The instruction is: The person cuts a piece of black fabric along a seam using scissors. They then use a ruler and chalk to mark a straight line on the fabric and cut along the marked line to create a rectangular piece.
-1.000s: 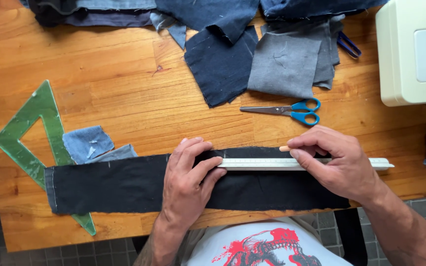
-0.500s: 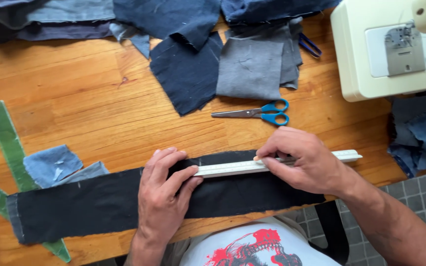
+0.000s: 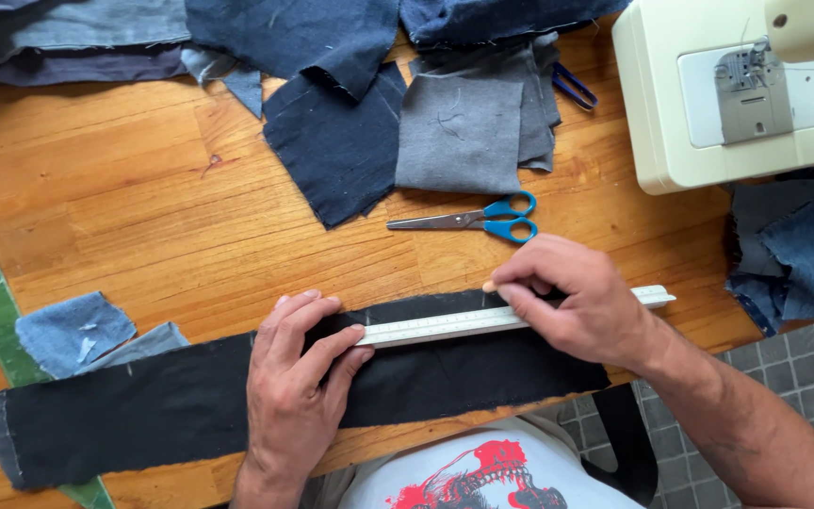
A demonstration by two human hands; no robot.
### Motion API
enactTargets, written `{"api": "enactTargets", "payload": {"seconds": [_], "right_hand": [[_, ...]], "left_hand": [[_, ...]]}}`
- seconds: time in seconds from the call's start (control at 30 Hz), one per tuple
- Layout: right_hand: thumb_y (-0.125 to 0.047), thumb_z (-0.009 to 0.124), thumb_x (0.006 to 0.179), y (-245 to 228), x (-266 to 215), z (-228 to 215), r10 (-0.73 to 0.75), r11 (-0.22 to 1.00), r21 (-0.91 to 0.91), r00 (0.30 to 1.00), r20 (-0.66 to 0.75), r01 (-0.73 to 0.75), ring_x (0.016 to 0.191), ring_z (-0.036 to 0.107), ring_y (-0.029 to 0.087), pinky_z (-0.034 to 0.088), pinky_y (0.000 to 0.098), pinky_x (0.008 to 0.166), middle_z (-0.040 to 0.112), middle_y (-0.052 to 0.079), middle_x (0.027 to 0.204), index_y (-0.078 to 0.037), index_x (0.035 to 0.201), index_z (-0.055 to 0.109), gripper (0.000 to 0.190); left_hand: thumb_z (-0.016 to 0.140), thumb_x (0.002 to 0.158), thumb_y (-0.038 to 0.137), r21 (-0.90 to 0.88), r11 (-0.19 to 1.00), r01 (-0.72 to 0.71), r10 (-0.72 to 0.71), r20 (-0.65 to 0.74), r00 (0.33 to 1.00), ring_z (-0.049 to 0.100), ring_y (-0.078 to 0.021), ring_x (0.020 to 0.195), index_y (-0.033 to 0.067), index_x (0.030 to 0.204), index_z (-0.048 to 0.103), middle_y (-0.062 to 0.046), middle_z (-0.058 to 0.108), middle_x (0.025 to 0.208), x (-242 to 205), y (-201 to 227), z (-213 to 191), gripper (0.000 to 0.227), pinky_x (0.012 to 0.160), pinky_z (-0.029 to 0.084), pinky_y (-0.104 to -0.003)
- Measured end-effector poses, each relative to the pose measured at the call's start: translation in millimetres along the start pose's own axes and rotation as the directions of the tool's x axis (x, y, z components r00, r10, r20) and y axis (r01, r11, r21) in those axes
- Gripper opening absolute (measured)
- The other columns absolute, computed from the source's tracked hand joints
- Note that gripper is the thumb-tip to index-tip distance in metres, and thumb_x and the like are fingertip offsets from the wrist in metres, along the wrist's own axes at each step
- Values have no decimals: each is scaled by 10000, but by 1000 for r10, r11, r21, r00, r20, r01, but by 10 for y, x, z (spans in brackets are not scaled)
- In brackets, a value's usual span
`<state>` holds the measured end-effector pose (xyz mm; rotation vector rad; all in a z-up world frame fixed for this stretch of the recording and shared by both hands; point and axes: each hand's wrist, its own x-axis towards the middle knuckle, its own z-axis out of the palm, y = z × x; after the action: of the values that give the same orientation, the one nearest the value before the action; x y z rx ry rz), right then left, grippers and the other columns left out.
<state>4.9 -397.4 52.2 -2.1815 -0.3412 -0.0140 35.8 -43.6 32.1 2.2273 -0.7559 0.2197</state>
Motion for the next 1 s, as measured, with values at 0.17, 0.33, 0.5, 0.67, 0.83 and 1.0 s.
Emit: {"api": "enactTargets", "payload": {"seconds": [0.17,0.33,0.5,0.67,0.83,1.0], "right_hand": [[-92,788,1072,57,-162,-187,232,969,130,958,-168,-211,697,555,86,393,238,626,808,55,984,-73,1088,835,53],[-49,779,1023,154,-315,-441,124,992,29,974,-189,-120,692,560,131,429,275,643,777,59,898,-53,1017,816,38],[-28,754,984,205,-386,-580,65,997,-31,987,-147,-70,720,592,171,483,323,687,782,49,845,-48,955,795,55],[-2,726,962,185,-355,-617,-11,999,-43,993,-115,6,729,652,210,509,371,736,796,43,847,-66,912,778,96],[22,697,930,248,-362,-609,-41,998,-41,995,-95,37,707,639,222,493,374,714,770,45,813,-65,865,758,125],[23,710,942,262,-359,-585,-57,998,-45,995,-86,53,694,618,227,474,384,705,759,40,806,-75,855,741,135]], "left_hand": [[877,1037,205,8,1000,10,-10,5,1000,719,-362,1363,124,1135,860,-131,763,1384,1,10,-1,128,1308,528,-596],[893,1020,183,10,1000,15,-15,4,1000,721,-373,1377,122,1137,864,-140,770,1399,-24,0,21,135,1310,532,-591],[900,1015,174,25,1000,13,-13,-6,1000,740,-359,1365,122,1144,876,-137,776,1393,-60,-38,51,141,1318,533,-586],[906,1009,196,48,999,12,-12,-2,1000,745,-358,1367,134,1140,880,-138,769,1403,-84,-61,63,147,1302,543,-571],[908,1007,193,57,998,16,-17,1,1000,742,-358,1376,136,1146,884,-135,769,1405,-89,-53,63,153,1316,539,-574],[909,1007,190,57,998,19,-19,-1,1000,745,-353,1378,141,1147,879,-127,769,1407,-94,-61,70,152,1321,538,-577]]}}
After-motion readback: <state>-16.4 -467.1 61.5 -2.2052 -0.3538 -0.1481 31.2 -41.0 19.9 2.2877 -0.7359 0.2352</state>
